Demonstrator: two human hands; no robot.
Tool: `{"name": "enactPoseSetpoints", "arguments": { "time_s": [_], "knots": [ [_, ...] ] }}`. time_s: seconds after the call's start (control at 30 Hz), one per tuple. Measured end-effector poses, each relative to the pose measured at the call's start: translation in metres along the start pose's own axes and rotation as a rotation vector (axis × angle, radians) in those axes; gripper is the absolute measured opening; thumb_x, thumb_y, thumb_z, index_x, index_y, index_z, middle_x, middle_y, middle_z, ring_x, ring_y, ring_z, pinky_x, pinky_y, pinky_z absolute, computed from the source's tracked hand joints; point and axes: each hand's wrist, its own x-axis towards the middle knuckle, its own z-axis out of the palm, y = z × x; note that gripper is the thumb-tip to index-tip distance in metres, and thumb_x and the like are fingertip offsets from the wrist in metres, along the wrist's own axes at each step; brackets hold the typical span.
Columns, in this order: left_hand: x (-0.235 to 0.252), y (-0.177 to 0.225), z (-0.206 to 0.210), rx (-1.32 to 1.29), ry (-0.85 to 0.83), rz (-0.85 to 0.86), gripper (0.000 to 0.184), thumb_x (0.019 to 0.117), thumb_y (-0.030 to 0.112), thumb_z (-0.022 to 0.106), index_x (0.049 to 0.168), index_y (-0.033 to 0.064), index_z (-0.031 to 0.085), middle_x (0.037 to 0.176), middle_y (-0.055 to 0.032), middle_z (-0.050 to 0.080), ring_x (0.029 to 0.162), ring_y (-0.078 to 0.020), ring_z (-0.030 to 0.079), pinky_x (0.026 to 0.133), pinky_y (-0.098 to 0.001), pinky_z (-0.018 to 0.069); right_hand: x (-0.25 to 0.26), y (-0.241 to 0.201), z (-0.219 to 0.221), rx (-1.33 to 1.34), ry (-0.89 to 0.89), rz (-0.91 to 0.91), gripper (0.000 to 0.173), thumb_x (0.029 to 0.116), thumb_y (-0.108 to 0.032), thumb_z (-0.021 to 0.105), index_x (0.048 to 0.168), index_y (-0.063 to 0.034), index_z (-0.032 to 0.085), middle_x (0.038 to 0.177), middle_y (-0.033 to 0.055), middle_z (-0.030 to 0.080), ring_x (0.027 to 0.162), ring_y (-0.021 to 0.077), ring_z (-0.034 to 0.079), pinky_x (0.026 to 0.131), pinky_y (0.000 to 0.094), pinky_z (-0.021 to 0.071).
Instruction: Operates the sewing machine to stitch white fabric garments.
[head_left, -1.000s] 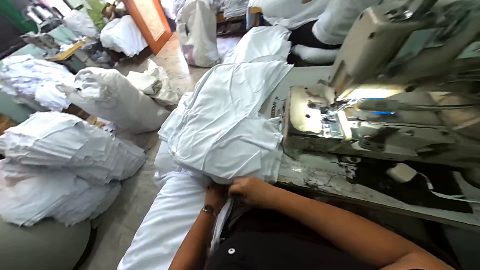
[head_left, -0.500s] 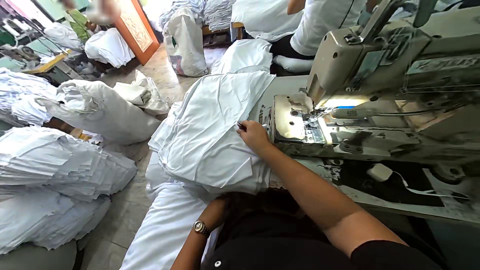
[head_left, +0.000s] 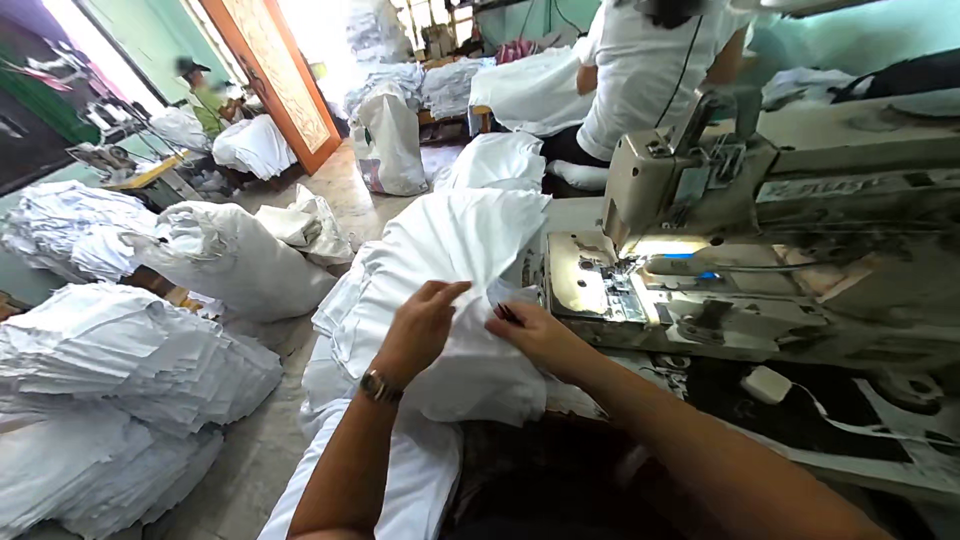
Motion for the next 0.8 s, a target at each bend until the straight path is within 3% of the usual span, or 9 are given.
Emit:
{"name": "enactPoseSetpoints", "arguments": {
  "time_s": [0.13, 0.2, 0.27, 0.33, 0.43, 0.53, 0.63, 0.7, 0.8],
  "knots": [
    [0.066, 0.013, 0.032, 0.117, -0.451, 0.218, 0.036, 0.0973, 0.002, 0.055, 0.124, 0.0174, 0.073, 0.143, -0.0165, 0.058, 0.123, -0.0360, 0.061, 0.099, -0.0556, 0.0525, -0.047, -0.013, -0.024, -0.100, -0.038, -0.160, 0.028, 0.1024, -0.034, 0.059, 0.089, -0.0101, 0.063, 0.068, -0.0060, 0.051, 0.061, 0.0008, 0.048, 0.058, 0.0199, 0.0420],
    [0.091, 0.007, 0.046, 0.195, -0.581, 0.245, 0.025, 0.0971, 0.006, 0.056, 0.115, 0.0098, 0.074, 0.131, -0.0170, 0.063, 0.120, -0.0369, 0.061, 0.098, -0.0568, 0.0515, -0.073, -0.011, -0.046, -0.079, 0.083, -0.169, 0.025, 0.0997, -0.038, 0.062, 0.089, -0.0148, 0.067, 0.071, -0.0095, 0.057, 0.064, -0.0021, 0.054, 0.059, 0.0179, 0.0463],
    [0.106, 0.007, 0.052, 0.089, -0.419, 0.247, 0.022, 0.0950, 0.006, 0.060, 0.113, 0.0026, 0.072, 0.113, -0.0187, 0.069, 0.109, -0.0352, 0.067, 0.095, -0.0546, 0.0529, -0.097, -0.002, -0.069, 0.031, 0.194, -0.179, 0.018, 0.0943, -0.039, 0.069, 0.090, -0.0211, 0.069, 0.074, -0.0142, 0.062, 0.065, -0.0053, 0.057, 0.059, 0.0141, 0.0488],
    [0.115, 0.010, 0.067, -0.154, -0.031, 0.270, 0.018, 0.0905, 0.003, 0.064, 0.105, -0.0007, 0.073, 0.103, -0.0160, 0.070, 0.099, -0.0274, 0.069, 0.091, -0.0458, 0.0567, -0.115, 0.015, -0.083, 0.193, 0.191, -0.145, 0.019, 0.0850, -0.042, 0.079, 0.093, -0.0262, 0.071, 0.077, -0.0161, 0.066, 0.065, -0.0062, 0.060, 0.059, 0.0131, 0.0519],
    [0.124, -0.008, 0.119, -0.410, 0.309, 0.161, 0.016, 0.0887, 0.000, 0.065, 0.103, -0.0013, 0.073, 0.110, -0.0152, 0.069, 0.107, -0.0227, 0.066, 0.094, -0.0389, 0.0562, -0.129, 0.047, -0.075, 0.229, 0.170, -0.009, 0.020, 0.0800, -0.025, 0.082, 0.097, -0.0188, 0.075, 0.080, -0.0097, 0.074, 0.070, 0.0006, 0.069, 0.064, 0.0218, 0.0596],
    [0.113, -0.041, 0.164, -0.304, 0.091, -0.158, 0.039, 0.0889, 0.003, 0.068, 0.128, -0.0007, 0.067, 0.142, -0.0232, 0.057, 0.134, -0.0317, 0.054, 0.114, -0.0431, 0.0448, -0.140, 0.081, -0.063, 0.353, 0.277, 0.035, 0.010, 0.0864, -0.015, 0.077, 0.096, -0.0165, 0.074, 0.079, -0.0072, 0.073, 0.064, 0.0008, 0.065, 0.059, 0.0205, 0.0561],
    [0.110, -0.043, 0.160, -0.293, -0.037, -0.245, 0.054, 0.0899, -0.006, 0.060, 0.143, 0.0010, 0.056, 0.155, -0.0274, 0.042, 0.145, -0.0365, 0.042, 0.119, -0.0449, 0.0387, -0.157, 0.092, -0.054, 0.486, 0.420, 0.061, 0.014, 0.0886, -0.006, 0.072, 0.100, -0.0141, 0.073, 0.083, -0.0041, 0.075, 0.065, 0.0031, 0.068, 0.061, 0.0219, 0.0584],
    [0.087, -0.029, 0.151, -0.214, -0.039, -0.293, 0.049, 0.0936, -0.001, 0.056, 0.143, 0.0025, 0.057, 0.158, -0.0255, 0.040, 0.145, -0.0359, 0.044, 0.118, -0.0453, 0.0405, -0.164, 0.089, -0.049, 0.419, 0.423, 0.104, 0.016, 0.0895, -0.005, 0.070, 0.104, -0.0113, 0.067, 0.079, -0.0058, 0.071, 0.057, 0.0007, 0.060, 0.053, 0.0196, 0.0531],
    [0.026, 0.022, 0.148, -0.135, 0.105, -0.121, 0.034, 0.0994, 0.015, 0.059, 0.131, 0.0052, 0.067, 0.139, -0.0176, 0.061, 0.121, -0.0272, 0.065, 0.102, -0.0419, 0.0551, -0.163, 0.087, -0.041, 0.333, 0.359, 0.078, 0.023, 0.0917, -0.009, 0.072, 0.114, -0.0095, 0.065, 0.082, -0.0056, 0.069, 0.054, 0.0003, 0.055, 0.047, 0.0194, 0.0481]
  ]
}}
